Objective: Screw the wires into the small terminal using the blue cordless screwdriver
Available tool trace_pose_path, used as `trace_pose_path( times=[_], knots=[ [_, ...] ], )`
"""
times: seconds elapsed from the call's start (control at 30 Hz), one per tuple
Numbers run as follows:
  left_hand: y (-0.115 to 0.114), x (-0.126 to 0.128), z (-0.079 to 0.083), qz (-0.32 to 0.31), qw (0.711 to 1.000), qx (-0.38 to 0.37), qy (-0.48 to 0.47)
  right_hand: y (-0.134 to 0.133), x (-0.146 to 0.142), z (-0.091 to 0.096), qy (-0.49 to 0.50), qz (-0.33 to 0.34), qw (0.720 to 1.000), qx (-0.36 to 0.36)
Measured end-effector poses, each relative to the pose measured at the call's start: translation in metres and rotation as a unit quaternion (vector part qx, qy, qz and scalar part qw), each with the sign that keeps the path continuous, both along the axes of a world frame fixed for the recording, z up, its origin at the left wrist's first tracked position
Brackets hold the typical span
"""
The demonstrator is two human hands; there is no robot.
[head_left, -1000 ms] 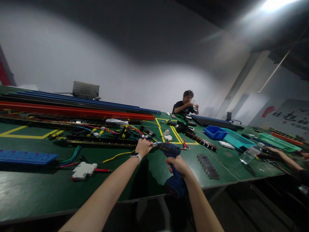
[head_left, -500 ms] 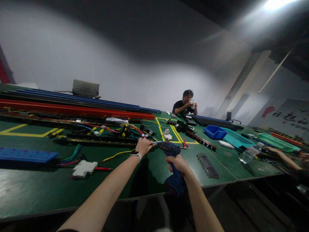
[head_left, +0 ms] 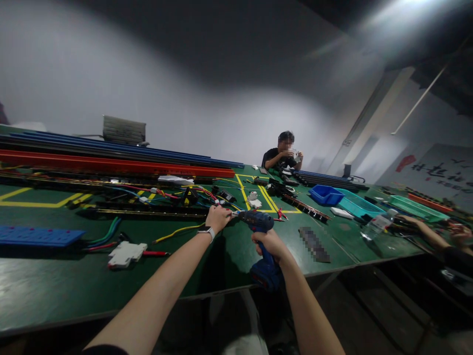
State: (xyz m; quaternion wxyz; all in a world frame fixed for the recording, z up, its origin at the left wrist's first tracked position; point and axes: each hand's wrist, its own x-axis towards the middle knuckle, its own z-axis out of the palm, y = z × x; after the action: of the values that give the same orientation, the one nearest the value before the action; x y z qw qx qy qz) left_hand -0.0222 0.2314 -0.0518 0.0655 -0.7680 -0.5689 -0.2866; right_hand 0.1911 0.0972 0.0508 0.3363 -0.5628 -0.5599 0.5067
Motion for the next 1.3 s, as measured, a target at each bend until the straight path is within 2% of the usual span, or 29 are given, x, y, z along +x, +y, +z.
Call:
trace_pose_path(
  times=[0.2, 0.47, 1.3],
  knots=[
    [0.0025, -0.0003, -0.0038, -0.007, 1.0, 0.003, -0.008, -0.0034, -0.003, 0.0045, 0.003, 0.005, 1.0, 0.028],
    [0.0052, -0.0011, -0.0064, 0.002, 1.0, 0.02, 0.02, -0.0053, -0.0031, 0.0053, 0.012, 0.003, 1.0, 0.014],
    [0.0066, -0.0007, -0.0086, -0.002, 1.0, 0.025, 0.014, -0.0048, -0.0032, 0.0063, 0.014, -0.002, 1.0, 0.016]
  ],
)
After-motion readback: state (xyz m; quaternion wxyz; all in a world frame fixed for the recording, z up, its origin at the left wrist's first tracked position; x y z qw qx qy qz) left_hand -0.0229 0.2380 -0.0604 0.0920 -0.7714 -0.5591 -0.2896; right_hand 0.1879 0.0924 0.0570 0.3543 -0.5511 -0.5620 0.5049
